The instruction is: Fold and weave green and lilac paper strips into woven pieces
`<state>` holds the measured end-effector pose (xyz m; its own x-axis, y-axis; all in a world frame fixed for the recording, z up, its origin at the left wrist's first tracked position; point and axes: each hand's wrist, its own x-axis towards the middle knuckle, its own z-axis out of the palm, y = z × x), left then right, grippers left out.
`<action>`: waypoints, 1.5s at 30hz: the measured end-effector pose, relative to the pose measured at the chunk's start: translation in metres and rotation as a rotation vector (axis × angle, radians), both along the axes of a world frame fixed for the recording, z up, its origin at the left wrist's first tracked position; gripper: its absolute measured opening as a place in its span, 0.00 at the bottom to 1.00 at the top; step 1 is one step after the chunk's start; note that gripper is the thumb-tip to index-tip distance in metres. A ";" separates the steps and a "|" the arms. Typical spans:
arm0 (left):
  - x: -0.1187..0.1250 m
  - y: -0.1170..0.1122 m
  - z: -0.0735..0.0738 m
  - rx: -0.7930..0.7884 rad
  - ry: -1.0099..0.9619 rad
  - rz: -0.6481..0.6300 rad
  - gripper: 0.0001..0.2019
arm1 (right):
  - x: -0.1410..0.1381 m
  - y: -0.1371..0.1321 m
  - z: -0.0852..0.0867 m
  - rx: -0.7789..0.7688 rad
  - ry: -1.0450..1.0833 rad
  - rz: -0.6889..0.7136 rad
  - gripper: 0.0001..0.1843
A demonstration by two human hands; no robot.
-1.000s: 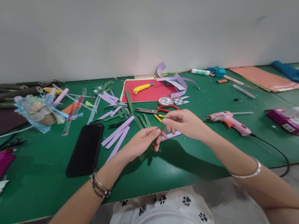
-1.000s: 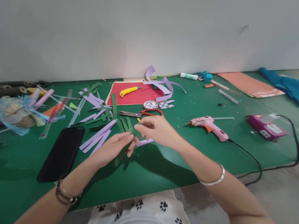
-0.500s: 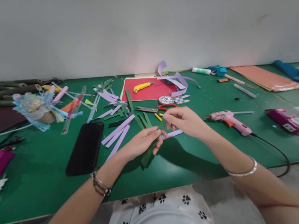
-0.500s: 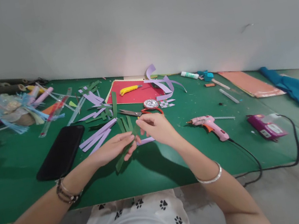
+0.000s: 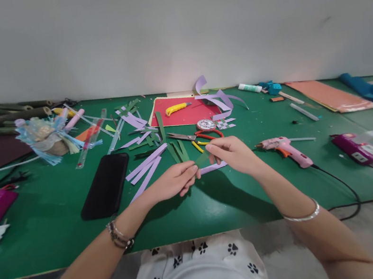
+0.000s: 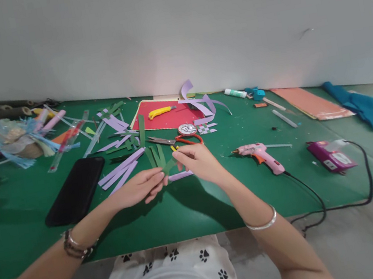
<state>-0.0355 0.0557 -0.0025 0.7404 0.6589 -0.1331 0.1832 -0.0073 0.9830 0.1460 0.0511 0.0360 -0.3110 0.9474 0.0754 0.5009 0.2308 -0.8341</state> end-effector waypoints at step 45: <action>0.005 0.030 0.018 0.594 0.163 0.213 0.16 | 0.019 -0.023 0.002 -0.144 0.176 0.042 0.14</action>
